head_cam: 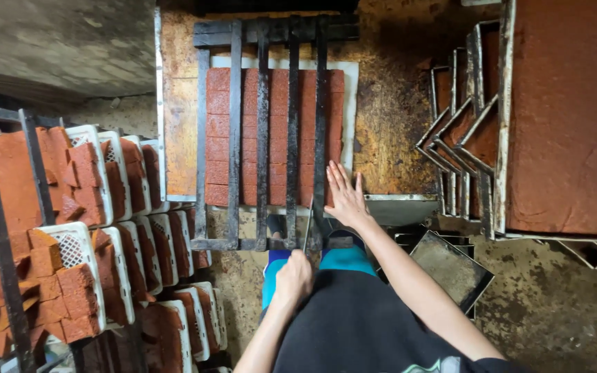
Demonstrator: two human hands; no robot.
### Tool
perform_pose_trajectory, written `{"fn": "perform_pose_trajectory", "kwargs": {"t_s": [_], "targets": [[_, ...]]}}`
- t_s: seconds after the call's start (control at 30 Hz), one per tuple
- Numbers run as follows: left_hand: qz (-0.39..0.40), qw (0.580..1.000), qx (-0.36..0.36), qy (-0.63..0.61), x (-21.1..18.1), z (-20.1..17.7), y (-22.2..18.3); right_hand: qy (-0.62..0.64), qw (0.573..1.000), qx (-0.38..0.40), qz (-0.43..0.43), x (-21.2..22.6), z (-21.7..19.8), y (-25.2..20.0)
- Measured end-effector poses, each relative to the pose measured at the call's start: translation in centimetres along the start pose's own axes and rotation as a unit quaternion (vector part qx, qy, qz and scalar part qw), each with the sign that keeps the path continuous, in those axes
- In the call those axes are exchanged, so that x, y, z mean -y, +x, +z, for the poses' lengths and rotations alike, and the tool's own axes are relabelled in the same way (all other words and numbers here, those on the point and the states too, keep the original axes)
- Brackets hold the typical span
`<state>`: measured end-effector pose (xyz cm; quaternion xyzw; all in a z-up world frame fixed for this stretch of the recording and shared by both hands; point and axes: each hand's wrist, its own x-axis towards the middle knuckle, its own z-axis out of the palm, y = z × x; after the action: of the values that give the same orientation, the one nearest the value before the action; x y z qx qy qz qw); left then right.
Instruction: Cutting large sheets of bread into uniform squares using a metal guide and a knife on a production workbench.
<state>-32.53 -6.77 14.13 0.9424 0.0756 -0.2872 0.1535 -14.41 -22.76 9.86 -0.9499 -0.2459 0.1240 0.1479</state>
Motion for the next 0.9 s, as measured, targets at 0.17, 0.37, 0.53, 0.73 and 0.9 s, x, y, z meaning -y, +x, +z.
{"fn": "perform_pose_trajectory", "kwargs": {"t_s": [0.17, 0.37, 0.53, 0.73, 0.9], "targets": [[-0.114, 0.964, 0.216, -0.108, 0.5, -5.0, -3.6, -0.053, 0.999, 0.006, -0.003, -0.1, 1.2, 0.8], [-0.11, 0.969, 0.164, -0.147, 0.1, -12.6, -5.8, 0.004, 0.993, 0.12, 0.005, 0.5, -1.0, 1.1], [-0.217, 0.951, 0.067, -0.21, 1.9, -18.7, -6.7, 0.005, 0.976, 0.159, -0.151, 9.3, -6.2, -1.8], [-0.325, 0.87, -0.07, -0.363, 5.0, -25.9, -8.6, -0.156, 0.927, -0.041, -0.339, 12.9, 1.7, -1.5], [-0.305, 0.865, -0.195, -0.348, 13.3, -25.6, -9.3, -0.164, 0.902, -0.074, -0.392, 13.2, -1.1, -2.6]]}}
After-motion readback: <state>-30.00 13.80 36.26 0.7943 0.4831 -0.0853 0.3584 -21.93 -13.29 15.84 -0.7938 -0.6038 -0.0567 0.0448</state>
